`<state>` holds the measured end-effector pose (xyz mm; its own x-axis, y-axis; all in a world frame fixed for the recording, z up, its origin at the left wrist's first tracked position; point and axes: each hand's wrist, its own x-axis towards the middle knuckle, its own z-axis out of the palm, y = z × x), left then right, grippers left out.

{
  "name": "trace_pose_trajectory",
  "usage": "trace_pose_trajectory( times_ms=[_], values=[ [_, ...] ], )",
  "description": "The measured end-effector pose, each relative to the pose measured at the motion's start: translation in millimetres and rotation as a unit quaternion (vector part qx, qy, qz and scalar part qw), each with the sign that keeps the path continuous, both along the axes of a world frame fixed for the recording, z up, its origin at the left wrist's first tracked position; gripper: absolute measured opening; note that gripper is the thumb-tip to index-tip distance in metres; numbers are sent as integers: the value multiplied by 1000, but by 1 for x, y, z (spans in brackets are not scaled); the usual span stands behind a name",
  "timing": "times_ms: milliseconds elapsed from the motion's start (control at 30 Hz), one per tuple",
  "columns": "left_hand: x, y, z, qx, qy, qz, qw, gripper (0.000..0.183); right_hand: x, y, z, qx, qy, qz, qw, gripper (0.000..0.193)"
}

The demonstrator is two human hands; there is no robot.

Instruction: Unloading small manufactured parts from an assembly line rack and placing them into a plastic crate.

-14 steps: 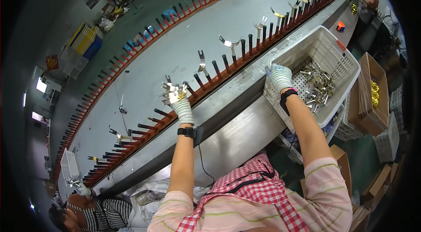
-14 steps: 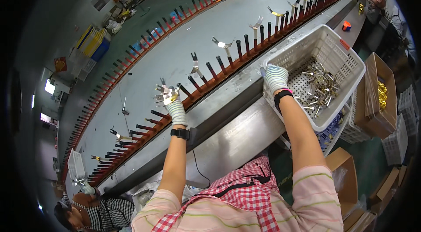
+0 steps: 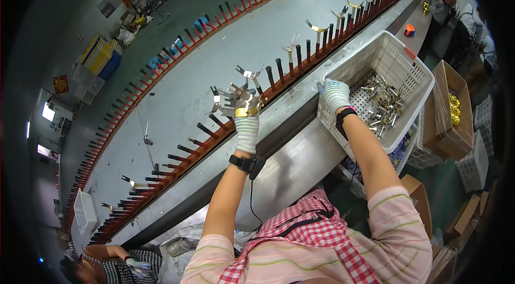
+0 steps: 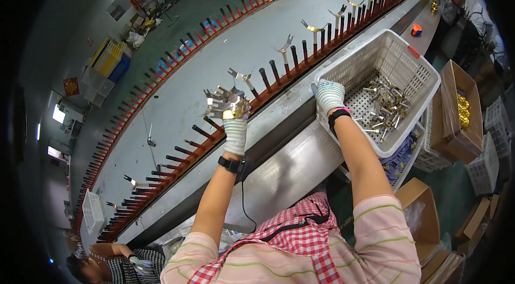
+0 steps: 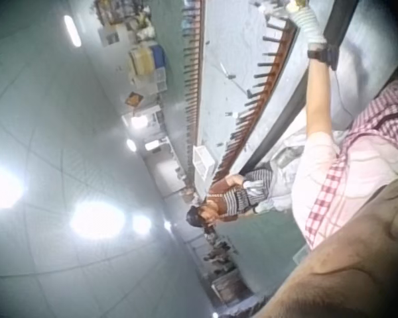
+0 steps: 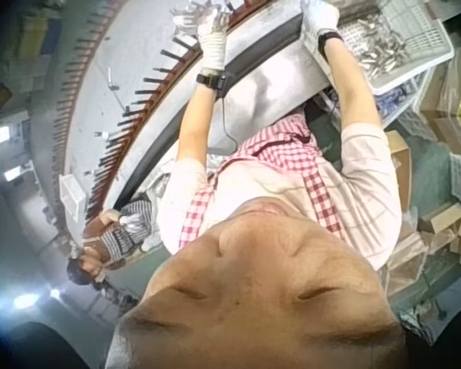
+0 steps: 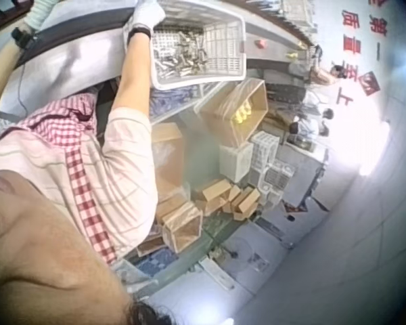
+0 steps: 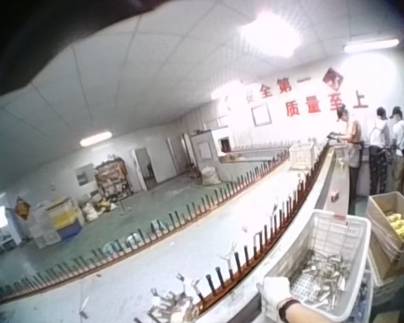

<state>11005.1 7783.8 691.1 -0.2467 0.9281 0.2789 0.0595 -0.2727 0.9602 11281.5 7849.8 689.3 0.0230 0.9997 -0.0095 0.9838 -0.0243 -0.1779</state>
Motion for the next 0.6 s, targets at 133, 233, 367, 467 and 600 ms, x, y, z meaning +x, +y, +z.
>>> trace_pose_trajectory(
  times_ms=[133,233,367,467,600],
  values=[
    [-7,41,-28,-16,203,129,971,23,-5,-2,5,19,4,4,1000,40],
    [4,51,-26,-16,192,129,973,23,3,-3,-3,23,1,-11,1000,39],
    [-56,66,-61,-64,327,145,932,31,-15,1,6,32,20,16,999,39],
    [-57,55,-56,-59,509,182,839,29,-4,1,3,30,13,0,999,38],
    [-46,22,-20,-26,360,203,910,25,3,3,1,26,21,0,999,39]
  ],
)
